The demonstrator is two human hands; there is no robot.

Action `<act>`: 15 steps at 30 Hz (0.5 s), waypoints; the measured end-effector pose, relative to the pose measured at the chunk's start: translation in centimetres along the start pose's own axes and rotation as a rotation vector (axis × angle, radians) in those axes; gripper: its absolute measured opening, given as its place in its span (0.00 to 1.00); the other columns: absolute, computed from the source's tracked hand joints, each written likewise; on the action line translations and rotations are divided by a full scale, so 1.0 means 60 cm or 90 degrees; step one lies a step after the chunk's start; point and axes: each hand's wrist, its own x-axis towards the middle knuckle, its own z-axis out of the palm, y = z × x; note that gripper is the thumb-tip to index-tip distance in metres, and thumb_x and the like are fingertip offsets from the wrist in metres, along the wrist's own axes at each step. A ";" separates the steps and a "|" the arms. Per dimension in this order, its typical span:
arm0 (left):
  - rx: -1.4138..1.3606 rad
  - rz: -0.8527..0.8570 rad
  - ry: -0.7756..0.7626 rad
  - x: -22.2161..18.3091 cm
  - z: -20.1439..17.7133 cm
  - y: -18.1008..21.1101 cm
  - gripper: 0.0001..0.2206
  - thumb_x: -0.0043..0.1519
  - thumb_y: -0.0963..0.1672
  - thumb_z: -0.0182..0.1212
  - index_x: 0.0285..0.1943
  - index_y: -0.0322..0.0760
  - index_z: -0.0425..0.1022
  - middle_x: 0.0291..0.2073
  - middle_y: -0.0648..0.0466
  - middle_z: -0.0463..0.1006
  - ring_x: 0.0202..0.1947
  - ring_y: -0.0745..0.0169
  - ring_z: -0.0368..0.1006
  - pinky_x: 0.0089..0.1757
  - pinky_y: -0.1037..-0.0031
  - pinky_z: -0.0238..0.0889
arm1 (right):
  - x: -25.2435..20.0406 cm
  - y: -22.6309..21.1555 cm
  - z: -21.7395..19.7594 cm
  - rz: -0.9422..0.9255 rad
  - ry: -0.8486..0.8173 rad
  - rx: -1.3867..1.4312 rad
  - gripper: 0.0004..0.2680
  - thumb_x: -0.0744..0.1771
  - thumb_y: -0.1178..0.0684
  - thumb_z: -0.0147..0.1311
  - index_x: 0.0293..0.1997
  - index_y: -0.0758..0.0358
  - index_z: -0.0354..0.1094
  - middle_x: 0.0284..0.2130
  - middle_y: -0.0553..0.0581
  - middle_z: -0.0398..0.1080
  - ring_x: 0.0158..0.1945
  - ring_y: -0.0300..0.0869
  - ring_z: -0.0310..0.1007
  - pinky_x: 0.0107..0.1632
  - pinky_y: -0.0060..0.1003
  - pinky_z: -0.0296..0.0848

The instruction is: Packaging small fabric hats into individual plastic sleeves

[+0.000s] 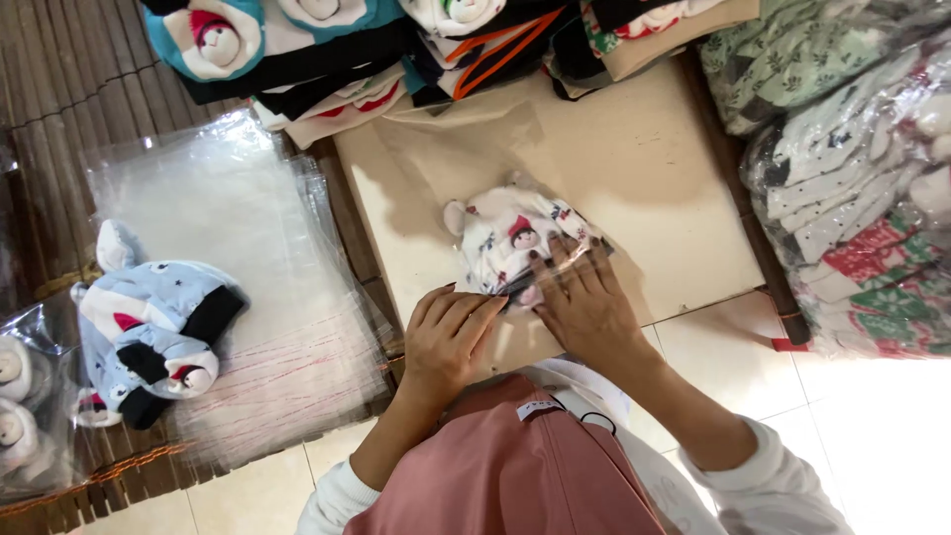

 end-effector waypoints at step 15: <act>0.013 -0.022 -0.018 0.005 -0.001 0.005 0.07 0.63 0.41 0.64 0.48 0.43 0.80 0.41 0.56 0.80 0.44 0.57 0.79 0.54 0.60 0.69 | 0.049 -0.073 -0.020 0.113 -0.040 -0.130 0.20 0.71 0.45 0.48 0.73 0.53 0.58 0.69 0.59 0.62 0.73 0.51 0.56 0.72 0.51 0.56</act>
